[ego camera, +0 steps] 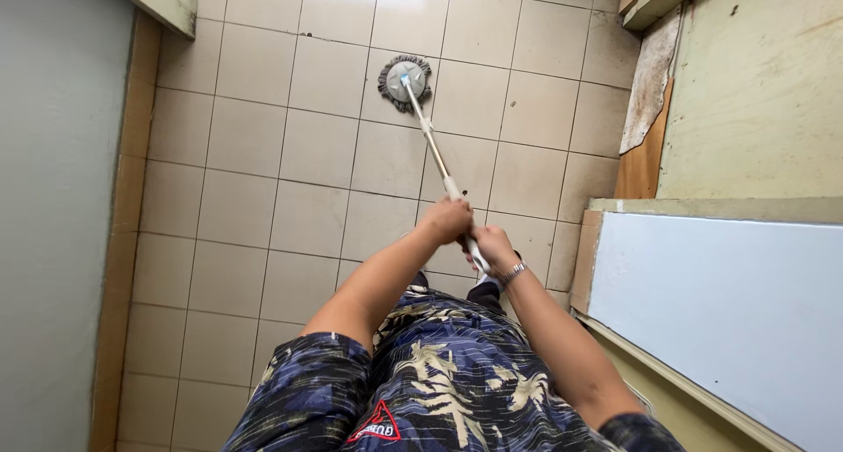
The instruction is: The person is mopping a tiled floor by moving a mop back and forth across the tiles while walking slowly through the entryway.
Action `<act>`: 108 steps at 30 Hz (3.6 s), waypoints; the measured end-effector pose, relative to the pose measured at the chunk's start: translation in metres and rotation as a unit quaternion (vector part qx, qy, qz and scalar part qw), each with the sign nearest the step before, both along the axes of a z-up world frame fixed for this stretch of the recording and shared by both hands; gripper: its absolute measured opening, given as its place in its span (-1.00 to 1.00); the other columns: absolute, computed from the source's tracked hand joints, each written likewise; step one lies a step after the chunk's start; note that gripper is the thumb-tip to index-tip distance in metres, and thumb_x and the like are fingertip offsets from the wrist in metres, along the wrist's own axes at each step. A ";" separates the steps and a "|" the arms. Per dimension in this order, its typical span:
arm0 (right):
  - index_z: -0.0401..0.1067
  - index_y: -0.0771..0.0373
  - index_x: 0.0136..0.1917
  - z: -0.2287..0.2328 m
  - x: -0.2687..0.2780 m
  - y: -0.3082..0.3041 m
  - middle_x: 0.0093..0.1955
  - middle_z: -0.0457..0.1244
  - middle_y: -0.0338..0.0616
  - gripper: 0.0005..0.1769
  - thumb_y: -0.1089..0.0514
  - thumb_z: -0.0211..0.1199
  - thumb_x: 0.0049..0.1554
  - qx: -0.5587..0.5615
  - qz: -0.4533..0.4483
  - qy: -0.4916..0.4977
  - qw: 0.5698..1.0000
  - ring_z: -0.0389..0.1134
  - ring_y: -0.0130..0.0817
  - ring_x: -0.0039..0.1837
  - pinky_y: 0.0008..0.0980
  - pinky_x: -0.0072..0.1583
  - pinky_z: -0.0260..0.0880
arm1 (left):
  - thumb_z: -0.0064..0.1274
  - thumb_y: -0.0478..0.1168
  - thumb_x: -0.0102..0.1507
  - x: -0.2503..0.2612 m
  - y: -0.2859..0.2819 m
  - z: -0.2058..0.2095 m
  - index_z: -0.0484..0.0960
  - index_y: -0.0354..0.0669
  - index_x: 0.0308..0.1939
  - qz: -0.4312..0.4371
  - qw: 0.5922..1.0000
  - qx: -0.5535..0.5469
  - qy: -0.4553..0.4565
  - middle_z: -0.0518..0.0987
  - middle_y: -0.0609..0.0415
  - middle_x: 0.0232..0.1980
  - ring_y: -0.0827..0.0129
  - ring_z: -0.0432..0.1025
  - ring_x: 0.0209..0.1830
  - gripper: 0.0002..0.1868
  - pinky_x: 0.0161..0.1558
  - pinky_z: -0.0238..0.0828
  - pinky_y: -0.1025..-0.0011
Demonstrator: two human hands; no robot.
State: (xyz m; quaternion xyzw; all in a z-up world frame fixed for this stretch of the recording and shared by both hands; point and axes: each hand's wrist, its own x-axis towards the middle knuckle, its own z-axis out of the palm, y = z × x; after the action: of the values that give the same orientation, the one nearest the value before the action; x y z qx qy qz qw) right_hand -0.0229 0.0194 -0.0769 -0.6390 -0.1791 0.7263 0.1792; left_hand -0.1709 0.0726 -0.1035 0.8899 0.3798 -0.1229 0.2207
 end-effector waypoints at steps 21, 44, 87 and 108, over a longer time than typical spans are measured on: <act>0.44 0.31 -0.16 -0.019 -0.019 0.009 -0.36 0.35 -0.03 -0.74 0.07 0.17 0.25 -0.034 0.018 0.012 0.999 0.30 -0.35 -0.49 -0.38 -0.48 0.30 | 0.41 -0.01 -0.10 -0.034 -0.028 -0.019 0.58 -0.25 0.16 0.155 0.981 0.043 -0.105 0.51 -0.05 0.26 -0.07 0.31 0.30 -0.21 0.16 0.30 -0.24; 0.39 0.33 -0.01 0.006 -0.006 -0.028 -0.28 0.35 -0.05 -0.67 -0.02 0.10 0.28 -0.098 0.066 0.095 0.988 0.30 -0.42 -0.44 -0.46 -0.49 0.28 | 0.26 -0.20 0.12 -0.034 -0.076 0.003 0.71 -0.05 -0.13 0.178 0.981 -0.029 -0.065 0.63 0.05 0.02 0.13 0.56 0.00 -0.76 -0.07 0.51 0.12; 0.46 0.45 -0.02 0.099 -0.272 -0.019 -0.33 0.30 -0.06 -0.60 0.02 0.07 0.29 -0.114 0.205 0.014 0.972 0.27 -0.44 -0.44 -0.51 -0.40 0.32 | 0.20 0.02 0.10 -0.318 -0.110 0.080 0.73 -0.17 -0.34 0.204 0.961 -0.025 -0.187 0.68 -0.11 -0.26 0.01 0.60 -0.23 -0.68 -0.14 0.56 0.11; 0.44 0.37 -0.03 0.091 -0.334 0.104 -0.30 0.30 0.01 -0.66 0.04 0.03 0.29 -0.120 0.319 -0.002 0.940 0.31 -0.34 -0.40 -0.39 -0.38 0.36 | 0.28 0.15 0.10 -0.373 -0.022 0.055 0.67 -0.21 -0.43 0.265 0.939 0.084 -0.204 0.66 -0.05 -0.34 0.11 0.59 -0.19 -0.55 -0.17 0.53 0.15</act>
State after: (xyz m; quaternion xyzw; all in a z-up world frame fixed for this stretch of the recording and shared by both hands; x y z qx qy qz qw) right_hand -0.3572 0.1236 0.0143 -0.5668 -0.2852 0.7601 -0.1403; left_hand -0.5441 0.0507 -0.0487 0.7782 0.5580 0.1564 0.2420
